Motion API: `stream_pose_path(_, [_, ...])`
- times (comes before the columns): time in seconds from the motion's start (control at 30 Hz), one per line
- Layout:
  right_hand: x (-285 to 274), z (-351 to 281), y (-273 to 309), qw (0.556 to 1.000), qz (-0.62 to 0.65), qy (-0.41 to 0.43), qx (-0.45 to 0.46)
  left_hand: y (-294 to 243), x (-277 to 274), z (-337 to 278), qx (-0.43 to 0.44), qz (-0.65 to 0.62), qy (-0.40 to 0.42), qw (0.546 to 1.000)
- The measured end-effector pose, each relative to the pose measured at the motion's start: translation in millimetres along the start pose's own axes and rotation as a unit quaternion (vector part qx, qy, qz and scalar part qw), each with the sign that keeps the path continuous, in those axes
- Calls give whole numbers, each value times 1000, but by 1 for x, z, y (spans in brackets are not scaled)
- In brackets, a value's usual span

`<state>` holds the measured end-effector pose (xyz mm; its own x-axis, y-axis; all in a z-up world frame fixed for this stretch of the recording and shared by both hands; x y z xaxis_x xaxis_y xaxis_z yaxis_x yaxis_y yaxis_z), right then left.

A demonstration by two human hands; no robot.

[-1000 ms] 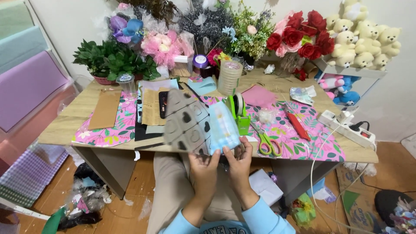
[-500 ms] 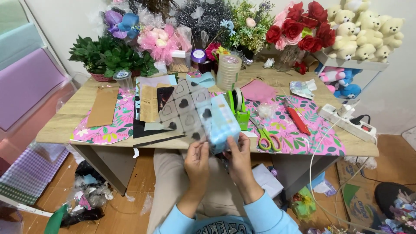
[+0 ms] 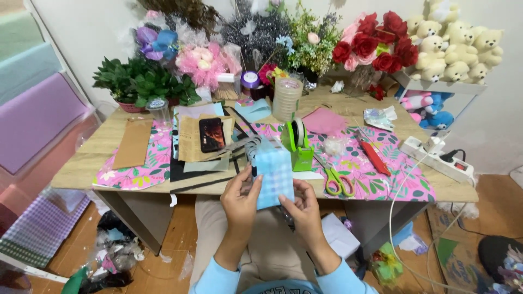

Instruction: The person wraps a small box with light blue checkered paper, using scissors to trim the edges and tape to secure the folds. They then fold a separate piece of light blue paper and apply tape to it.

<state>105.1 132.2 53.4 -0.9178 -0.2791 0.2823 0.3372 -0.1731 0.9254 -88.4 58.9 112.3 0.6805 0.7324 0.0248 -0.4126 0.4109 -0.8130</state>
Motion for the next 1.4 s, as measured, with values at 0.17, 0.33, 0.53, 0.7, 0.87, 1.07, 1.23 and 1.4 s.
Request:
stream_pose_path(0.17, [-3, -1, -1, 1000, -25, -2, -4, 0, -4, 10, -6, 15, 25, 1000])
stream_pose_path(0.33, [-12, 6, 3, 997, -68, -38, 27, -14, -4, 18, 29, 32, 78, 996])
stream_pose_path(0.53, [-15, 22, -8, 994, 36, -40, 95, 7, 27, 6, 3, 27, 207, 978])
stream_pose_path(0.7, [-18, 28, -3, 995, 8, -12, 98, 14, 24, 6, 7, 7, 151, 988])
stream_pose_path(0.87, [-26, 32, 16, 998, -29, -11, 54, 39, 32, -10, -75, -99, 163, 979])
stream_pose_path(1.07, [-29, 41, 20, 995, -85, -10, 51, 19, 18, -3, -89, -42, 90, 991])
stream_pose_path(1.23, [-25, 44, 23, 992, -118, 24, 27, 13, 17, 1, -41, 20, 115, 992])
stream_pose_path(1.4, [-24, 44, 27, 991, -134, 20, 15, -33, 17, -14, 211, 137, 78, 965])
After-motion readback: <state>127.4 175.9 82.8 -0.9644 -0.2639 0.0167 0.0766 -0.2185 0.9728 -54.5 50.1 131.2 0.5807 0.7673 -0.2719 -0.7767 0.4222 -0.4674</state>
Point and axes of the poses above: each hand's wrist, its own z-axis towards the middle knuckle, its own x-axis out of the palm, y = z × x, the point moved 10 cm from there along z, towards the middle knuckle, and after that the axes turned 2 degrees about y, right-handed, at the moved point
